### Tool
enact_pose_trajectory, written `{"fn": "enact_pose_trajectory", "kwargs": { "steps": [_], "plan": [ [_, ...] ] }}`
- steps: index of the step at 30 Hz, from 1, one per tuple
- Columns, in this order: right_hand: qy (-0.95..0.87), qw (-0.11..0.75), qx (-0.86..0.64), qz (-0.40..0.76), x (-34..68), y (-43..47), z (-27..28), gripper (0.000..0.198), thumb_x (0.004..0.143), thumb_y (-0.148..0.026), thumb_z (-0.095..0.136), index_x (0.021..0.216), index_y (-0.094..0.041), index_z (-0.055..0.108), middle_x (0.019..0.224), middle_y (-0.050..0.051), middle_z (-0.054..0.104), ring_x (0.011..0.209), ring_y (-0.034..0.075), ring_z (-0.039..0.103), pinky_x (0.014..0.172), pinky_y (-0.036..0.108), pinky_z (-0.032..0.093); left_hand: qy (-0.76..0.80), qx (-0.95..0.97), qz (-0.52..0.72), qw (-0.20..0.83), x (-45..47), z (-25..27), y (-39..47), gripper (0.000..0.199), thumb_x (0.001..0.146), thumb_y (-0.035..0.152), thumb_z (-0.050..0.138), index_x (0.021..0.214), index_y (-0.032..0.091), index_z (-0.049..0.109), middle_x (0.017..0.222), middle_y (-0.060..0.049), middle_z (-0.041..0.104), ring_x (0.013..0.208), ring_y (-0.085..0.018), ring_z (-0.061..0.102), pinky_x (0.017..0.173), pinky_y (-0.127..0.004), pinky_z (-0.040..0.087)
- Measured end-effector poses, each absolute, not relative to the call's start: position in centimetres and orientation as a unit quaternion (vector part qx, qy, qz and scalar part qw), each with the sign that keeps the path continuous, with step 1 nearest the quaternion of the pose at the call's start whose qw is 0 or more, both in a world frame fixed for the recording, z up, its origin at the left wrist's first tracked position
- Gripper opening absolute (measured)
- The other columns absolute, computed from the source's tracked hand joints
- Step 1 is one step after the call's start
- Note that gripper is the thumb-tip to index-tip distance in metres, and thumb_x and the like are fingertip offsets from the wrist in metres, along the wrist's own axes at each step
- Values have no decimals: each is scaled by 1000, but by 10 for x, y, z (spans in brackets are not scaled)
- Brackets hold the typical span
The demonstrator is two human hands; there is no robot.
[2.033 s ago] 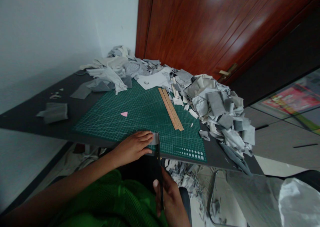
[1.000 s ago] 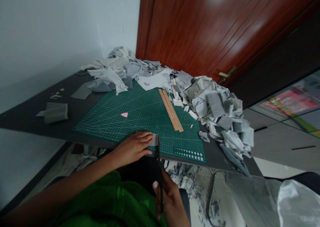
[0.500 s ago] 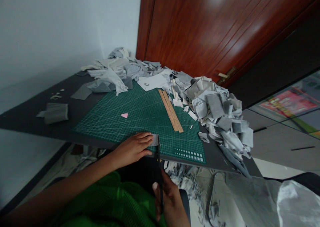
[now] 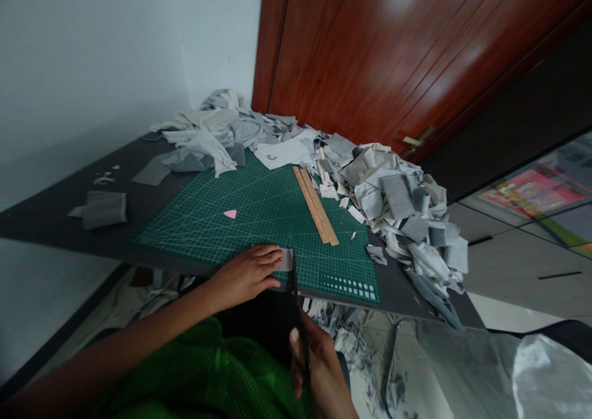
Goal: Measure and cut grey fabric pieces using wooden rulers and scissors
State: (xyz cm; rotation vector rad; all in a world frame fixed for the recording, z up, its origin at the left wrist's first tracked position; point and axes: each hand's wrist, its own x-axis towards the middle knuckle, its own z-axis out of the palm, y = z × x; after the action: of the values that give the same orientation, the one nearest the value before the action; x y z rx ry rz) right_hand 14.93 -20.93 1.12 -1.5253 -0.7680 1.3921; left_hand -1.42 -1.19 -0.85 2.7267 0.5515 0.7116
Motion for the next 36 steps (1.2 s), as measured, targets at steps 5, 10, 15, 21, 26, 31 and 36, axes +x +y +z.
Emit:
{"fn": "enact_pose_trajectory", "kwargs": {
  "steps": [5, 10, 15, 21, 26, 31, 36],
  "plan": [
    [-329, 441, -622, 556, 150, -203, 15, 83, 88, -66, 68, 149, -12, 48, 55, -11, 37, 43, 6, 29, 37, 16, 33, 188, 942, 244, 134, -13, -9, -11, 38, 99, 35, 63, 131, 15, 61, 137, -12, 66, 138, -28, 52, 116, -45, 43],
    [-341, 439, -629, 544, 148, -202, 14, 82, 90, -63, 67, 151, -13, 48, 55, -10, 40, 43, 7, 32, 38, 17, 35, 187, 942, 246, 134, -13, -8, -11, 37, 99, 36, 62, 130, 16, 62, 137, -12, 66, 138, -28, 52, 115, -45, 43],
    [-330, 445, -635, 539, 147, -202, 10, 84, 88, -63, 70, 152, -15, 47, 56, -10, 42, 42, 7, 33, 38, 17, 37, 191, 941, 248, 127, -14, -6, -12, 35, 100, 36, 60, 130, 18, 61, 136, -11, 66, 137, -27, 53, 115, -43, 43],
    [-317, 448, -622, 558, 148, -200, 9, 85, 88, -66, 68, 150, -12, 48, 52, -11, 40, 38, 6, 31, 35, 16, 36, 190, 942, 245, 126, -14, -7, -12, 35, 101, 36, 60, 130, 17, 61, 137, -10, 66, 138, -26, 52, 115, -42, 42],
    [-328, 446, -608, 569, 151, -201, 9, 81, 90, -64, 67, 149, -11, 48, 52, -12, 38, 38, 5, 27, 34, 16, 36, 188, 944, 242, 125, -14, -7, -12, 37, 98, 35, 64, 129, 15, 61, 137, -12, 66, 138, -28, 51, 116, -43, 42],
    [-333, 445, -621, 553, 150, -204, 9, 82, 92, -62, 65, 152, -11, 45, 54, -11, 38, 41, 6, 28, 37, 16, 34, 184, 940, 254, 137, -14, -8, -12, 35, 101, 36, 59, 130, 17, 61, 136, -12, 66, 137, -28, 53, 115, -45, 43],
    [-367, 427, -626, 540, 149, -204, 12, 81, 94, -64, 61, 153, -10, 44, 52, -10, 41, 41, 6, 30, 38, 17, 32, 187, 941, 251, 131, -14, -8, -12, 37, 99, 35, 63, 130, 15, 61, 136, -12, 66, 137, -28, 52, 115, -45, 43]
  ]
}}
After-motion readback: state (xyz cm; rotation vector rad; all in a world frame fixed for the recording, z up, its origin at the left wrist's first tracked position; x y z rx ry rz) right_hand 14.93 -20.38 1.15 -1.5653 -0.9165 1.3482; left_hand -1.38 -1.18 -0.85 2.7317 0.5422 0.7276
